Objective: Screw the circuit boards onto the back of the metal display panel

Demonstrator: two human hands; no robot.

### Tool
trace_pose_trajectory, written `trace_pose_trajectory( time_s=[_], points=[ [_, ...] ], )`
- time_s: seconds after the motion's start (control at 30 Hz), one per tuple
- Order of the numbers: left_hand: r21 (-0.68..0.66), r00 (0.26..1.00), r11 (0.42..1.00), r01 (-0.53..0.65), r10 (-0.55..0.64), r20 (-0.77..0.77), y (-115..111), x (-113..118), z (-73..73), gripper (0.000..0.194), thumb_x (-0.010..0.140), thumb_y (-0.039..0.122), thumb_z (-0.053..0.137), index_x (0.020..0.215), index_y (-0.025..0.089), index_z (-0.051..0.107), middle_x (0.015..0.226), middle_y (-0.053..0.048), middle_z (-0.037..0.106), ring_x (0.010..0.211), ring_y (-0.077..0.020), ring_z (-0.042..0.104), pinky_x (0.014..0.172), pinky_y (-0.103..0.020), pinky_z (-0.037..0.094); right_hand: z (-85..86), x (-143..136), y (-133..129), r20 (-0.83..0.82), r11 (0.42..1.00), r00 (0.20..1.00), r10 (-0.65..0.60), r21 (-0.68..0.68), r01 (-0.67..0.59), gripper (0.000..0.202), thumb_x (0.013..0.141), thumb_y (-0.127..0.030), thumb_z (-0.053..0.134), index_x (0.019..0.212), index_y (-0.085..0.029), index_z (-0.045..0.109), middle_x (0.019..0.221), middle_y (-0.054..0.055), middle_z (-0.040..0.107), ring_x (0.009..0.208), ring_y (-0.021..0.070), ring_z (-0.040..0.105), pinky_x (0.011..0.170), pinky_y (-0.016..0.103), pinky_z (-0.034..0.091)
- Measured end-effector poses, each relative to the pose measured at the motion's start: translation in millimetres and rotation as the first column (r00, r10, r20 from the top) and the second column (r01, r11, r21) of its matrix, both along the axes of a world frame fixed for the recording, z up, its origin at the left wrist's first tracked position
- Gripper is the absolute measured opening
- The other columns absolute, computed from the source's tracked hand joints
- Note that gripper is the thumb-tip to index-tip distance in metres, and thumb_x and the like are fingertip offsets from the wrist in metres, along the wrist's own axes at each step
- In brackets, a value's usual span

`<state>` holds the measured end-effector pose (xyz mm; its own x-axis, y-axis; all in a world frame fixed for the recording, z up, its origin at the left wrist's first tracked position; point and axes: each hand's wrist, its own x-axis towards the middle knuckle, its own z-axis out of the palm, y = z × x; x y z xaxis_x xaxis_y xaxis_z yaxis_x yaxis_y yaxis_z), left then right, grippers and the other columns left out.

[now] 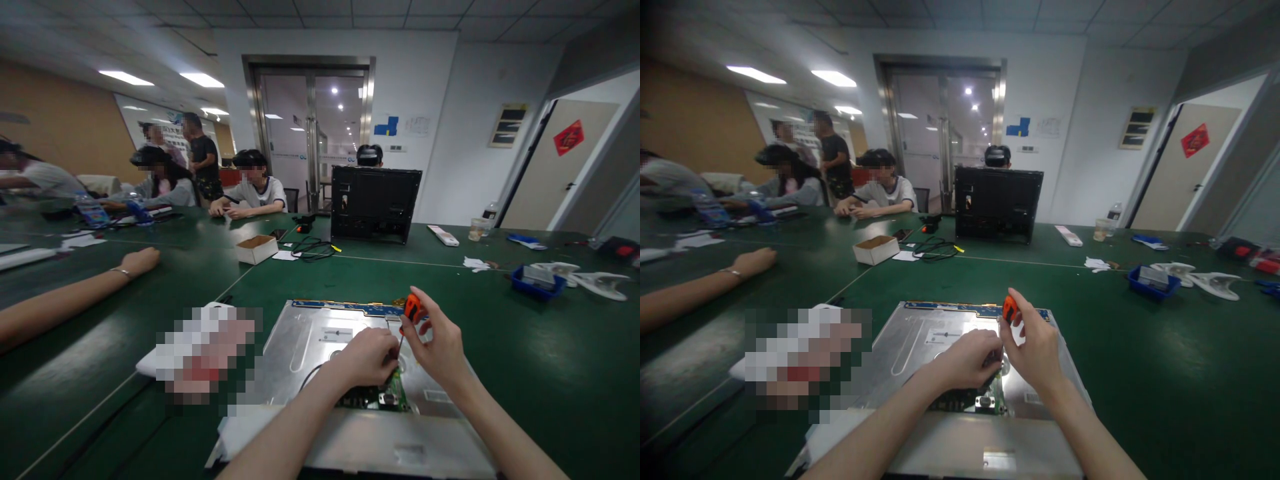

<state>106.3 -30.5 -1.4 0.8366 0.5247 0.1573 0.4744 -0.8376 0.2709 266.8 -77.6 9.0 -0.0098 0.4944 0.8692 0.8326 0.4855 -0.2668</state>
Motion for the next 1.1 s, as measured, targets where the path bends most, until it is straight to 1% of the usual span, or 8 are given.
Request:
trace_pose_trajectory(
  time_s=[0.17, 0.37, 0.57, 0.63, 0.83, 0.93, 1.1],
  points=[
    [0.001, 1.000, 1.000, 0.001, -0.001, -0.005, 0.7, 0.2, -0.3, 0.005, 0.083, 0.018, 0.064, 0.086, 0.016, 0.068, 0.085, -0.007, 0.072, 0.078, -0.0223, 0.065, 0.068, -0.029, 0.045, -2.0, 1.0, 0.4, -0.025, 1.000, 1.000, -0.013, -0.002, 0.013, 0.038, 0.098, -0.034, 0.053, 0.132, -0.019, 0.053, 0.077, 0.001, 0.068, 0.046, 0.0116, 0.058, 0.045, 0.023, 0.047],
    [-0.019, 1.000, 1.000, 0.002, -0.002, 0.000, 2.2, 0.3, -0.9, 0.003, 0.083, 0.015, 0.063, 0.084, 0.016, 0.066, 0.083, -0.006, 0.070, 0.077, -0.0214, 0.063, 0.067, -0.028, 0.044, 0.1, 2.0, 1.2, -0.047, 1.000, 0.999, -0.010, 0.016, 0.011, 0.035, 0.095, -0.035, 0.060, 0.126, -0.020, 0.056, 0.078, 0.000, 0.065, 0.048, 0.0112, 0.055, 0.048, 0.023, 0.048],
    [-0.022, 1.000, 1.000, -0.009, 0.009, 0.010, 1.9, 0.2, -1.5, 0.003, 0.084, 0.016, 0.063, 0.082, 0.016, 0.066, 0.083, -0.006, 0.070, 0.077, -0.0213, 0.063, 0.067, -0.028, 0.043, 3.4, 1.9, 2.6, -0.099, 0.998, 0.994, 0.042, -0.031, -0.046, 0.034, 0.095, -0.034, 0.061, 0.127, -0.022, 0.058, 0.085, 0.003, 0.063, 0.063, 0.0143, 0.061, 0.052, 0.024, 0.052],
    [-0.026, 1.000, 1.000, -0.008, 0.008, 0.017, 1.3, -0.1, -0.4, 0.002, 0.084, 0.016, 0.064, 0.083, 0.016, 0.066, 0.085, -0.006, 0.071, 0.079, -0.0212, 0.063, 0.068, -0.028, 0.043, 4.3, 0.9, 1.7, -0.101, 0.998, 0.994, 0.040, -0.039, -0.044, 0.035, 0.095, -0.033, 0.060, 0.128, -0.022, 0.058, 0.085, 0.003, 0.065, 0.062, 0.0145, 0.061, 0.052, 0.025, 0.052],
    [-0.056, 0.999, 0.998, 0.026, -0.024, 0.037, 1.8, -1.0, 1.8, 0.005, 0.084, 0.013, 0.064, 0.082, 0.017, 0.064, 0.088, -0.005, 0.070, 0.080, -0.0200, 0.063, 0.069, -0.027, 0.043, 2.8, -0.9, -0.6, -0.097, 0.998, 0.995, 0.021, -0.054, -0.026, 0.039, 0.095, -0.033, 0.057, 0.132, -0.021, 0.054, 0.083, 0.002, 0.068, 0.051, 0.0121, 0.058, 0.050, 0.025, 0.050],
    [-0.056, 0.999, 0.998, 0.022, -0.020, 0.038, 2.4, -1.0, 1.1, 0.006, 0.084, 0.011, 0.063, 0.082, 0.017, 0.063, 0.088, -0.005, 0.070, 0.080, -0.0200, 0.063, 0.068, -0.027, 0.043, 1.5, 0.0, 0.0, -0.077, 0.998, 0.997, -0.005, -0.056, 0.000, 0.039, 0.094, -0.035, 0.059, 0.131, -0.022, 0.054, 0.083, 0.002, 0.068, 0.051, 0.0123, 0.057, 0.050, 0.025, 0.050],
    [-0.045, 1.000, 0.999, 0.012, -0.011, 0.017, 2.6, -0.8, -0.3, 0.006, 0.086, 0.011, 0.063, 0.084, 0.017, 0.063, 0.087, -0.005, 0.070, 0.081, -0.0205, 0.064, 0.067, -0.027, 0.042, 1.9, 1.0, 1.0, -0.065, 0.998, 0.998, -0.012, -0.056, 0.008, 0.038, 0.095, -0.037, 0.060, 0.131, -0.023, 0.056, 0.080, 0.000, 0.067, 0.050, 0.0121, 0.056, 0.050, 0.024, 0.049]
  ],
)
